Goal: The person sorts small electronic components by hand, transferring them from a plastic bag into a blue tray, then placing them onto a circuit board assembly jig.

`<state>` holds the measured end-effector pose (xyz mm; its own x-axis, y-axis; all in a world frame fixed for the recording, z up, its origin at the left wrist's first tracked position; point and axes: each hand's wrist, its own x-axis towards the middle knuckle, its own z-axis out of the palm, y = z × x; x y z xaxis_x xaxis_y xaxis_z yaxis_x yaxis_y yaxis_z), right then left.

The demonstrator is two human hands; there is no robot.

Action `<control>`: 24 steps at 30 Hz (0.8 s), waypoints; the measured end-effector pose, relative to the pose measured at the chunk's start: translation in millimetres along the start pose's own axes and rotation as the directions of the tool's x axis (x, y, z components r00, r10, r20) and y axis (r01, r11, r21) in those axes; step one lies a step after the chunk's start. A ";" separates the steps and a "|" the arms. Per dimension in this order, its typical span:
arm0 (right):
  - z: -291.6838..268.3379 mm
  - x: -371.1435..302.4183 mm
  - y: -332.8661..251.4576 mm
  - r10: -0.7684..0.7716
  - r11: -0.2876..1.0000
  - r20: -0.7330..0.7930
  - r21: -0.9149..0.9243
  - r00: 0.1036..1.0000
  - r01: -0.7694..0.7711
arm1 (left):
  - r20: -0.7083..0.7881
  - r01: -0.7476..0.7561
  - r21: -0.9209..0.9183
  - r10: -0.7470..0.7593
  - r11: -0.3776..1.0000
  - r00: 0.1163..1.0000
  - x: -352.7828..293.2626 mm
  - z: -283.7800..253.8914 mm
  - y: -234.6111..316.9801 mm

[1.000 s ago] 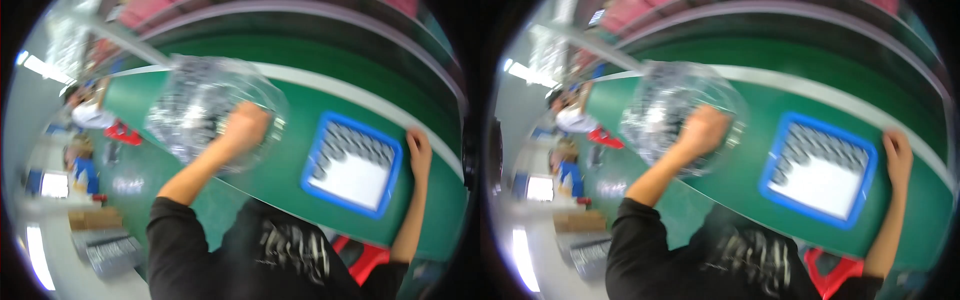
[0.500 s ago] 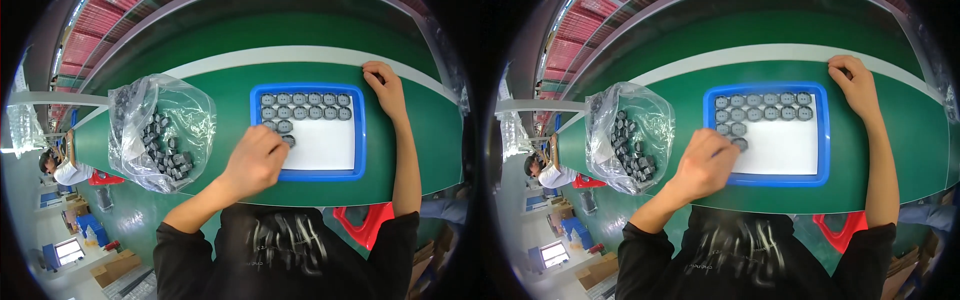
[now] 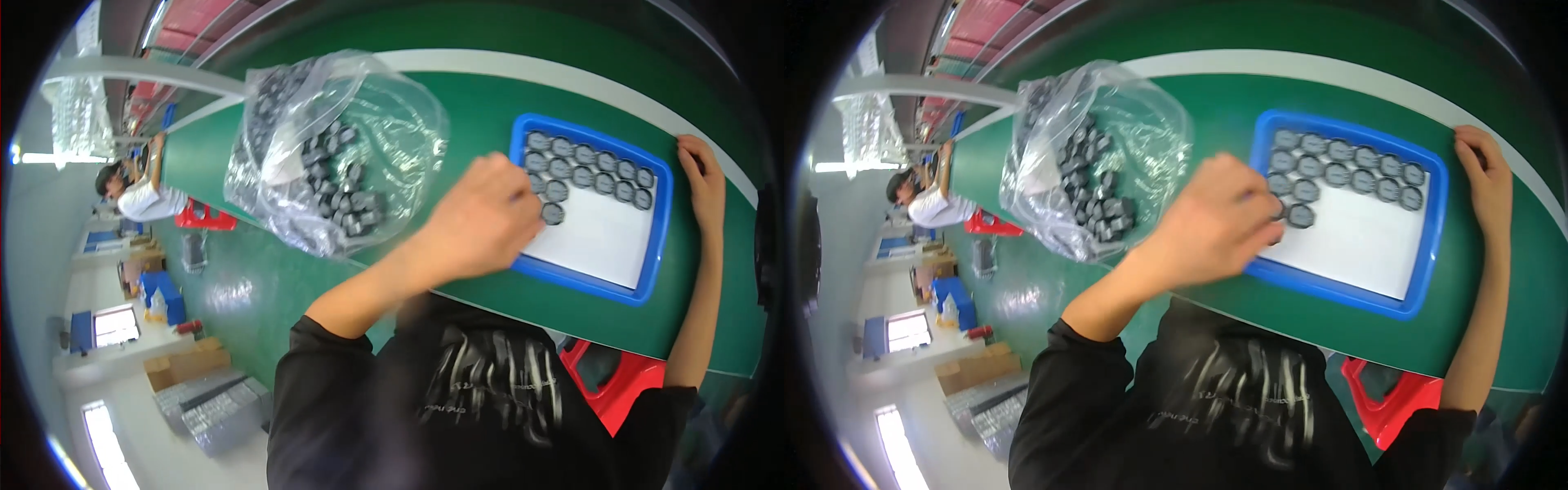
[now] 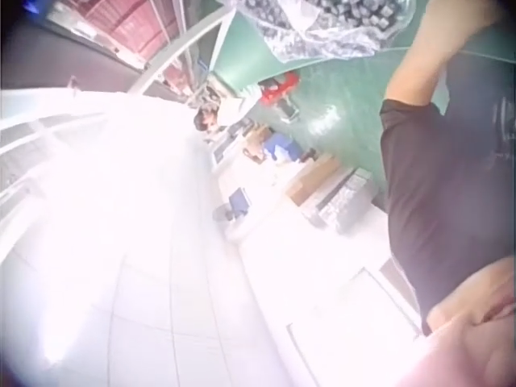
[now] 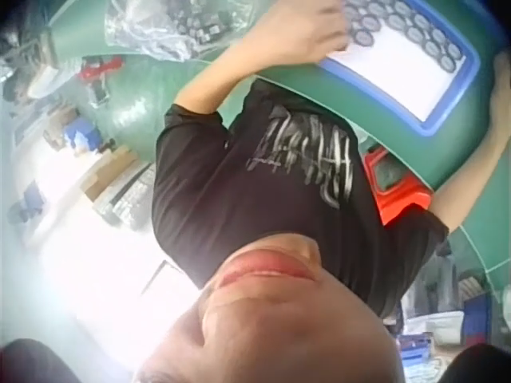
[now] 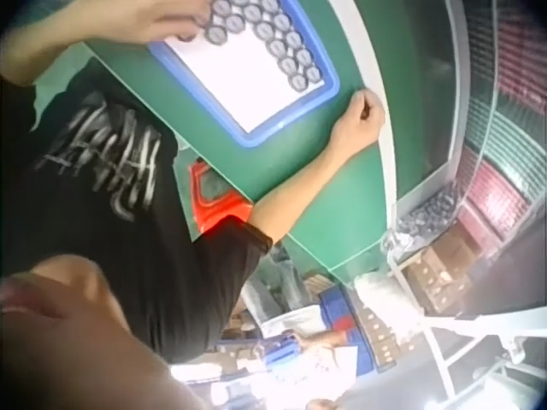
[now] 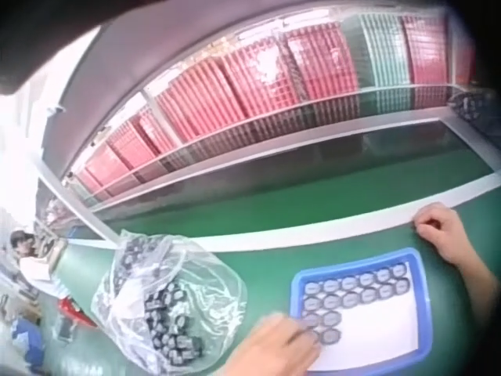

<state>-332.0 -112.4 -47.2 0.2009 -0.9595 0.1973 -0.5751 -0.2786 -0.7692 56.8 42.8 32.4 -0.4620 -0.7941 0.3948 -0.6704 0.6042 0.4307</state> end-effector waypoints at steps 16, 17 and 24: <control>-25.5 3.7 58.9 -0.048 0.997 0.012 -0.068 0.999 0.048 | -0.219 0.548 0.290 -0.503 0.785 0.836 -62.6 -56.8 -89.2; -29.9 0.7 57.0 -0.012 0.999 -0.002 -0.053 1.000 0.012 | -0.218 0.508 0.262 -0.463 0.821 0.859 -62.5 -51.3 -89.0; -29.0 0.0 63.4 -0.037 0.998 0.009 -0.058 0.999 0.038 | -0.160 0.356 0.275 -0.323 0.893 0.933 -73.8 -48.3 -90.9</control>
<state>-391.5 -131.2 -78.3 0.2293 -0.9481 0.2202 -0.6123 -0.3163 -0.7246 179.9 49.7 3.3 -0.1214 -0.9253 0.3592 -0.9230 0.2383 0.3019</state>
